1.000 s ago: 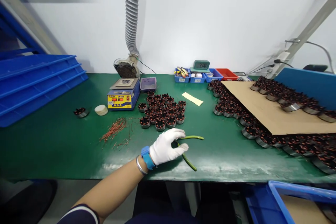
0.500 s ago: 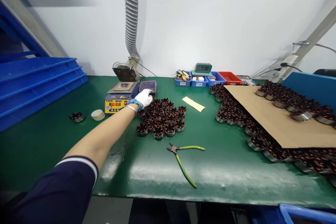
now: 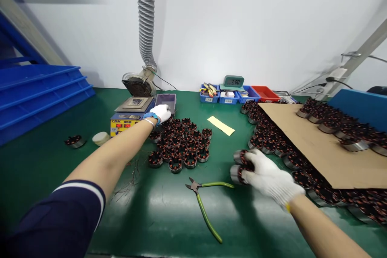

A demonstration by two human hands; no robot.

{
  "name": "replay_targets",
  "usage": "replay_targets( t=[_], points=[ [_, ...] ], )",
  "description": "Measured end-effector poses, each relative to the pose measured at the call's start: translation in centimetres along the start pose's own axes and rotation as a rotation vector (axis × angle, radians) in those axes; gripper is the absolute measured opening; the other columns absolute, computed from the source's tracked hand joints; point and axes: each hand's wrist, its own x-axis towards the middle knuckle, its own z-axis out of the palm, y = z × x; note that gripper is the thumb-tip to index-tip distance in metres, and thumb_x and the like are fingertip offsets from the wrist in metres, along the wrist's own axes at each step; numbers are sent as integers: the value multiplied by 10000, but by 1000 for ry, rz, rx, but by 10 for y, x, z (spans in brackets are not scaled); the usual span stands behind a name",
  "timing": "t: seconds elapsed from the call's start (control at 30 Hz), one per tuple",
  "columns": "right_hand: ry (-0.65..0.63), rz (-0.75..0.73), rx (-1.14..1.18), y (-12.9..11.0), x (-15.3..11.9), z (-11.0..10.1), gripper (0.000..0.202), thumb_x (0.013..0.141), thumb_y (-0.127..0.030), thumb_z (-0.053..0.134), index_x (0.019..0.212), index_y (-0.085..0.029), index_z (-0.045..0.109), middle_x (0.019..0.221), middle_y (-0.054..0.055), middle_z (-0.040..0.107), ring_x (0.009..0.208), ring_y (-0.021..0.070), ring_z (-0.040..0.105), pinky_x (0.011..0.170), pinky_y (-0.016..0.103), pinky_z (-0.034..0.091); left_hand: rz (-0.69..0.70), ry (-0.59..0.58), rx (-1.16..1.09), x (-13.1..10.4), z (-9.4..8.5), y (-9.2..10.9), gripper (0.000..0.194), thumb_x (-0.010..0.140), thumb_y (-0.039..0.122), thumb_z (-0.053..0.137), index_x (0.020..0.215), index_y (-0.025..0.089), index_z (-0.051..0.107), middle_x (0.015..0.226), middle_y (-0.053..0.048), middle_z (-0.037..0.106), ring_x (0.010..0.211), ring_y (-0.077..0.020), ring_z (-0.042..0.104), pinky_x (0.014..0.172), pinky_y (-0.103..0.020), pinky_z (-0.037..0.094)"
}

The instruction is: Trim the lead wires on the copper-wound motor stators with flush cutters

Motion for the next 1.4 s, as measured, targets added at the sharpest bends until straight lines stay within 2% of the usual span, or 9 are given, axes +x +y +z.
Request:
replay_targets(
  t=[0.17,0.47,0.63,0.7,0.83,1.0,1.17,1.3,1.4],
  points=[
    [-221,-34,-82,-49,71,8,389,652,-418,647,979,-208,665,1048,101,593,878,260,630,706,337,474,32,-162,7,-12,6,12,438,911,523,503,1105,147,615,1097,-92,642,1007,-213,615,912,-452,500],
    [-230,-118,-61,-97,82,25,564,636,-550,645,1078,-200,630,1147,126,542,925,302,630,679,370,474,22,-195,-64,-42,-12,29,487,908,563,458,1081,147,644,1111,-116,668,1050,-229,623,951,-420,484],
    [-117,-177,77,-80,66,27,667,699,-637,605,1241,-251,550,1408,101,395,1107,290,571,866,387,476,-30,43,-130,-143,-38,51,641,919,619,294,1355,183,468,1433,-113,468,1346,-244,414,1135,-403,334],
    [7,-178,132,-66,54,30,818,671,-679,629,1370,-298,438,1508,90,283,1218,334,492,924,444,452,60,133,-173,-198,-36,62,798,780,701,495,1396,199,415,1511,-111,361,1390,-275,349,1151,-424,322],
    [72,-170,131,-46,41,46,1225,498,-711,744,1509,-289,194,1562,143,162,1377,398,265,1025,528,361,162,38,-13,-263,-9,91,1155,488,795,671,1453,252,341,1577,-138,215,1424,-416,216,1150,-628,174],
    [120,-219,158,-59,55,71,1237,508,-659,765,1513,-231,185,1537,186,181,1366,424,223,1041,532,325,28,104,125,-243,21,113,1089,581,816,585,1451,203,355,1569,-165,230,1397,-428,245,1104,-687,124],
    [227,-312,199,-77,63,71,1091,656,-668,670,1505,-192,176,1531,164,217,1351,364,261,1088,443,280,18,126,138,-219,24,103,1046,619,767,612,1446,180,359,1530,-164,326,1361,-378,333,1134,-595,170],
    [281,-281,175,-66,41,60,1145,621,-656,711,1500,-157,174,1539,232,146,1366,432,217,1093,518,230,32,184,92,-223,21,95,989,605,743,648,1397,201,410,1500,-147,383,1366,-350,347,1166,-542,154],
    [261,-315,96,-47,9,57,932,765,-630,589,1480,-157,224,1468,194,320,1292,335,367,1034,407,341,40,351,-40,-229,20,92,839,689,684,622,1348,196,447,1469,-146,420,1364,-322,370,1171,-518,186]
  ],
)
